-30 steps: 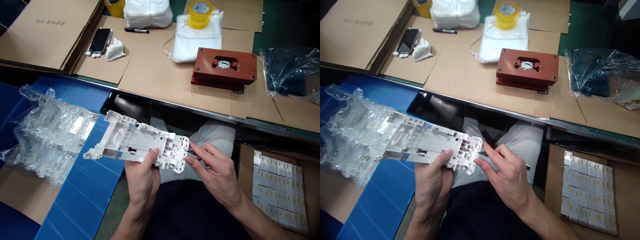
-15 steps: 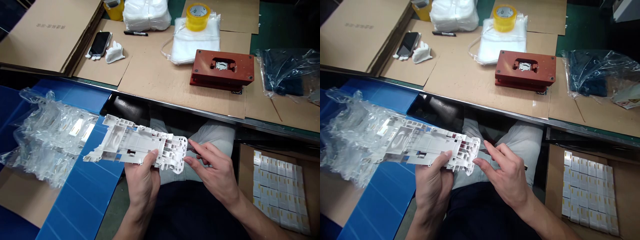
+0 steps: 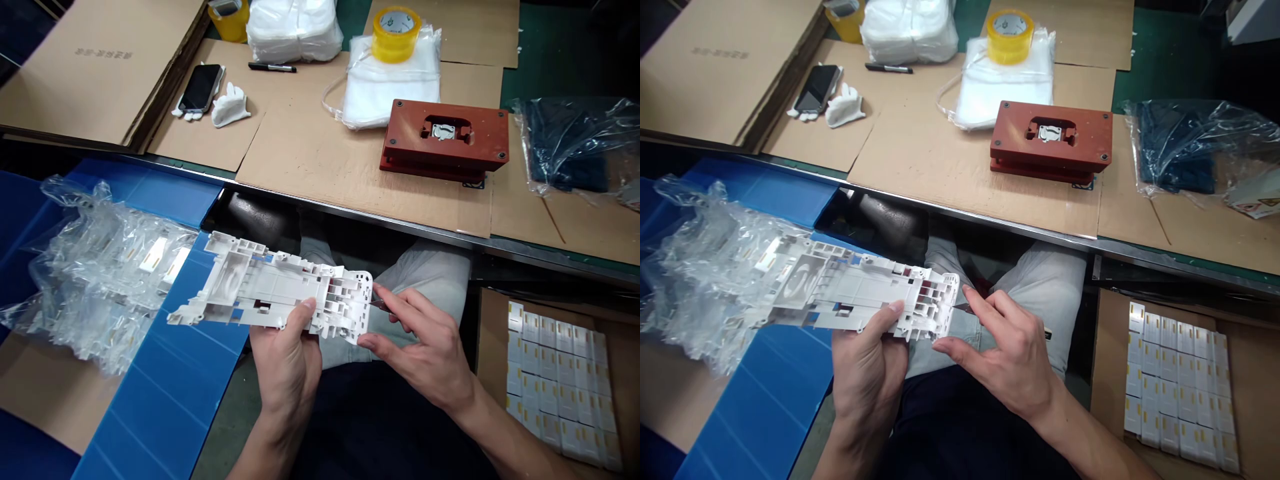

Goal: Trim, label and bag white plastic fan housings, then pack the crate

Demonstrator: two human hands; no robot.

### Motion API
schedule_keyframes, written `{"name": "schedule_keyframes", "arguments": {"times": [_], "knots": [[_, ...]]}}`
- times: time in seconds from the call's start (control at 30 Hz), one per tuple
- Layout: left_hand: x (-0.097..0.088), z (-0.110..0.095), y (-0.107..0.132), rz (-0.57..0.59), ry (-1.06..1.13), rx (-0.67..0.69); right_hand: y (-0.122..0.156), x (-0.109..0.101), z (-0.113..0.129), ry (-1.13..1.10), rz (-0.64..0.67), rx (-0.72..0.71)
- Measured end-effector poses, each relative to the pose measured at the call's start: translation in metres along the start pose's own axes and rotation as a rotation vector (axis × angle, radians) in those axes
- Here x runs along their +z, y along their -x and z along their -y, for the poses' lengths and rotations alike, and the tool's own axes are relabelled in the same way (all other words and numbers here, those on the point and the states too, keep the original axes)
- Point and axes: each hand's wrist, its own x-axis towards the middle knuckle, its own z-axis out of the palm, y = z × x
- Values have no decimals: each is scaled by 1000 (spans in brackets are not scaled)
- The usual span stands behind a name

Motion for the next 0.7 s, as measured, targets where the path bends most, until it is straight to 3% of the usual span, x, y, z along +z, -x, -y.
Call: {"name": "schedule_keyframes", "arguments": {"times": [0.57,0.7], "knots": [[0,0,1,-19,10,24,5,8,0,50,-73,-83],[-2,3,-1,-22,11,37,5,7,-2,13,-20,-135]]}}
